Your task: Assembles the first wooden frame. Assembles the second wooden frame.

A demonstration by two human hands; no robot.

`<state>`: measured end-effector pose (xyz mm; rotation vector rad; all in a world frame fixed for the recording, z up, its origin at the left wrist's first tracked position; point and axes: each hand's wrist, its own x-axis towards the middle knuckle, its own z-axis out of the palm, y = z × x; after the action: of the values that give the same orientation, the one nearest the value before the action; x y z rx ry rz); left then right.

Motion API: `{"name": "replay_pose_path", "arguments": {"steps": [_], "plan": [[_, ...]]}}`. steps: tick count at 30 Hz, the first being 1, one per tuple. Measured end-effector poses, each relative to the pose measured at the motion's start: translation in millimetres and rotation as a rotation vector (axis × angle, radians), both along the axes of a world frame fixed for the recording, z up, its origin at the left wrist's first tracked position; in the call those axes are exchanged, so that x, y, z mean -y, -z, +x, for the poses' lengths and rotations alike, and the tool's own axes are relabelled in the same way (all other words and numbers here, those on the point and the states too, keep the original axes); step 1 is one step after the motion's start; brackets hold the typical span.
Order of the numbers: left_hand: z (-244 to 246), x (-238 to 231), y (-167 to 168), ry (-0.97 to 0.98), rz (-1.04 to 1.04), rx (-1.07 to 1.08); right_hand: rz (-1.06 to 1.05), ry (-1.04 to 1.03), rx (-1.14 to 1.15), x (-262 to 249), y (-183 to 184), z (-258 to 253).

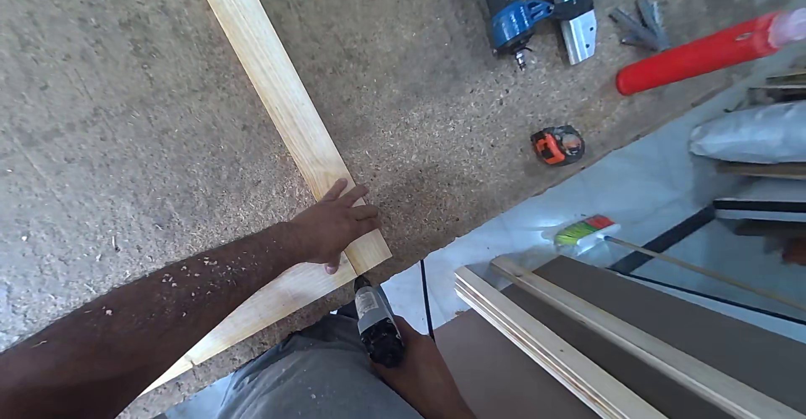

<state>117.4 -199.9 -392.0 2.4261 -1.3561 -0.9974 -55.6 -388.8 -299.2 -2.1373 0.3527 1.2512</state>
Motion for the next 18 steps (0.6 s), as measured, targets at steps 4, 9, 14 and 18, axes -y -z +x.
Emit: {"name": "replay_pose_path", "arguments": {"steps": [4, 9, 14, 18], "plan": [[0, -2, 3, -0.006, -0.027, -0.006, 0.041, 0.056, 0.117, 0, -6, 2], [0, -2, 3, -0.002, -0.021, -0.01, 0.046, 0.083, 0.022, -6, -5, 16], [-1, -4, 8, 0.0, -0.045, 0.001, -0.031, 0.051, -0.06, -15, -13, 31], [2, -6, 8, 0.013, -0.047, -0.011, -0.042, 0.046, -0.108, -16, -20, 38]]}}
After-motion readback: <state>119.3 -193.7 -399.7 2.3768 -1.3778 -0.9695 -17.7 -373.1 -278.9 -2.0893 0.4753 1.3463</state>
